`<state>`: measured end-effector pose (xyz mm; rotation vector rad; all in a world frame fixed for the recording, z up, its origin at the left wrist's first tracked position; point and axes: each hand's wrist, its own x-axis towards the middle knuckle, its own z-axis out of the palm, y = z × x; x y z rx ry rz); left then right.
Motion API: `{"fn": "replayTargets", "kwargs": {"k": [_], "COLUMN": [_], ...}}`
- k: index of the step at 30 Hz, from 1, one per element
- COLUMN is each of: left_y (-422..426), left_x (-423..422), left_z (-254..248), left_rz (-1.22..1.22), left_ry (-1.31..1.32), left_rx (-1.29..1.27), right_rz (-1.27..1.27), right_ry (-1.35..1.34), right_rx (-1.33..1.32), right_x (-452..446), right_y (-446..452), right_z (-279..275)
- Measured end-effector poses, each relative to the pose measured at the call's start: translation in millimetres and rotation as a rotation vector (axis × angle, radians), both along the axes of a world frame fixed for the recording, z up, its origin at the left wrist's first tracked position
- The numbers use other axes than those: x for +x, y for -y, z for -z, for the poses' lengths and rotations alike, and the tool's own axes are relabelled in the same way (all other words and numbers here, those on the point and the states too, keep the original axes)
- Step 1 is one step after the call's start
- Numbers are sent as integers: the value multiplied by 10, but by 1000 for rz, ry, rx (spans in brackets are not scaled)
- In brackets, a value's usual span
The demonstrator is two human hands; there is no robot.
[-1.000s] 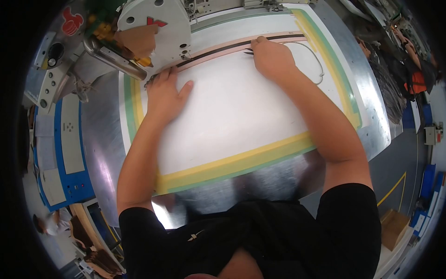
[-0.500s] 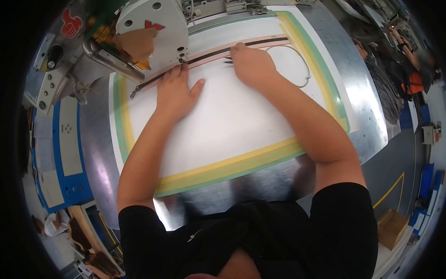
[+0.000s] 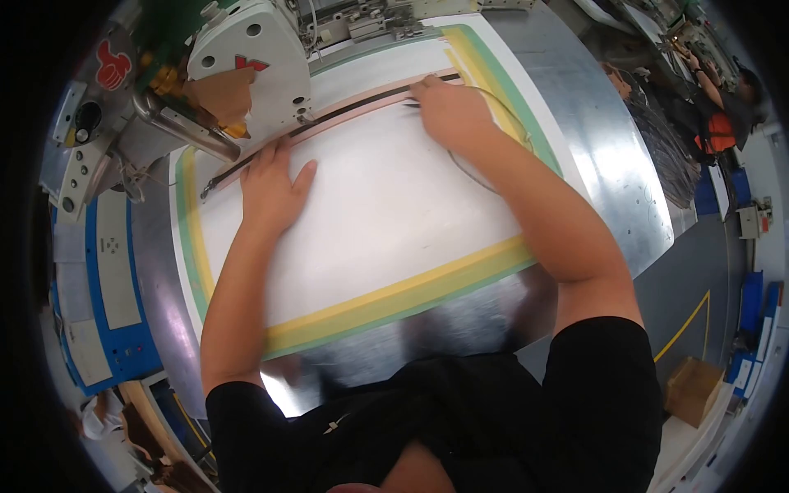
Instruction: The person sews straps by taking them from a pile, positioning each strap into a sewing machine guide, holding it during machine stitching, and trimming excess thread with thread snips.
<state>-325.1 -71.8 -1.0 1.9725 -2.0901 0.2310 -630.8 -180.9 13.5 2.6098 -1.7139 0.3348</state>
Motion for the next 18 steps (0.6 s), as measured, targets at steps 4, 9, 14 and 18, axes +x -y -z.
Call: {"fn": "replayTargets", "kwargs": {"k": [4, 9, 14, 18], "left_y": [-65, -37, 48, 82], "left_x": [50, 49, -108, -207], "left_z": [-48, -22, -9, -36], "left_rz": [-21, -7, 9, 4], "left_ry": [-3, -6, 7, 10], "left_rx": [16, 20, 29, 66], "right_rz": [80, 70, 15, -8], "right_ry": [8, 6, 18, 21], "right_rx": [35, 67, 50, 57], "right_x": [-242, -103, 27, 121], "right_y": [32, 36, -47, -69], "right_z": [-121, -102, -116, -82]}}
